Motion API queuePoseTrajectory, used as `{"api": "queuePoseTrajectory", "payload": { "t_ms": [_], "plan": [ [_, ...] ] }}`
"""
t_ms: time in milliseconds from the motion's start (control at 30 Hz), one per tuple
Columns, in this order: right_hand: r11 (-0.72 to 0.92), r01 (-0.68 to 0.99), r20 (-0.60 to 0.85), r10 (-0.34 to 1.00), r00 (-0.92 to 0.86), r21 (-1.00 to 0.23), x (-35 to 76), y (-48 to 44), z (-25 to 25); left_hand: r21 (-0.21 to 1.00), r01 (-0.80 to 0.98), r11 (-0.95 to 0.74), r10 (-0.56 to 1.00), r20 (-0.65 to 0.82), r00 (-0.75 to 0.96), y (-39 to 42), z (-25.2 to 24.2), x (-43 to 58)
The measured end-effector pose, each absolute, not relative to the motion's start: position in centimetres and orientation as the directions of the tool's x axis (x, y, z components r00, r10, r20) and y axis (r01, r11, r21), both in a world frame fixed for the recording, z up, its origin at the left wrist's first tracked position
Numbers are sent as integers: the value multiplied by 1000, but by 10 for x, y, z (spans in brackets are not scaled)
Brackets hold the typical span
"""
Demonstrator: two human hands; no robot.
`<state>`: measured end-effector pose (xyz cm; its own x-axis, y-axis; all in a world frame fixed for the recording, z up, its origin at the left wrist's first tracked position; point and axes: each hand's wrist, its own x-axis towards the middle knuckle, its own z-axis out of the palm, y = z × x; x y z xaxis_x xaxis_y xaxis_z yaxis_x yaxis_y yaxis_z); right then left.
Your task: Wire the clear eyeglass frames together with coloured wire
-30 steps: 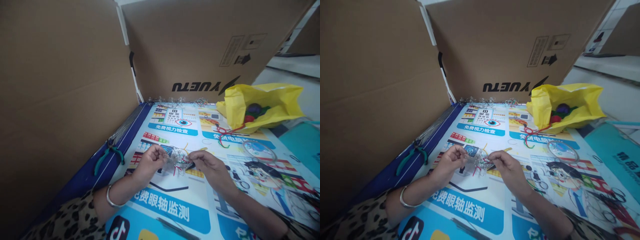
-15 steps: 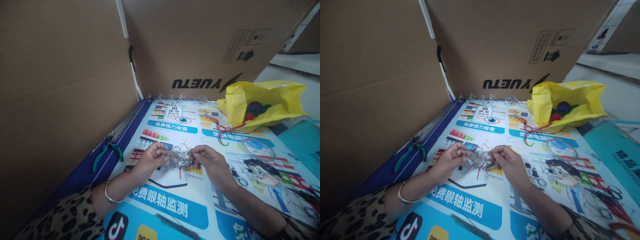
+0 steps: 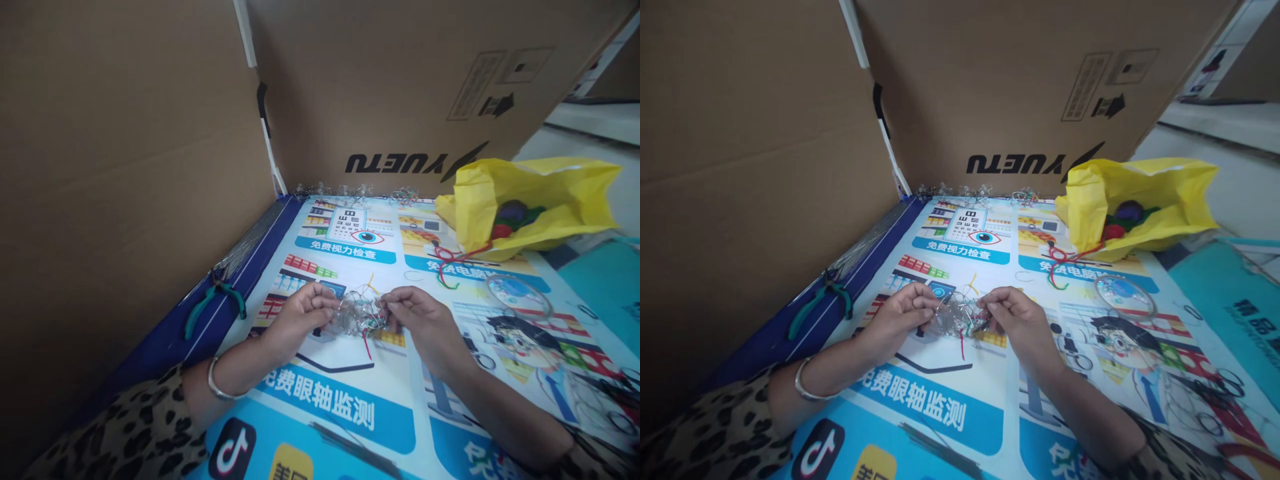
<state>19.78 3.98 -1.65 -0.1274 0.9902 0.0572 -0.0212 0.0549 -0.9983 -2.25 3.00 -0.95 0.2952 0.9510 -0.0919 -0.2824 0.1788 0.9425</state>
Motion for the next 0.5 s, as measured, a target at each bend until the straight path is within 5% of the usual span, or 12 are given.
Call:
{"api": "queuePoseTrajectory", "payload": {
  "t_ms": [500],
  "plan": [
    [30, -47, 36, 991, -129, -998, 197, 38, -14, 950, -267, 163, 955, -83, 286, 29, -6, -23]
  ]
}}
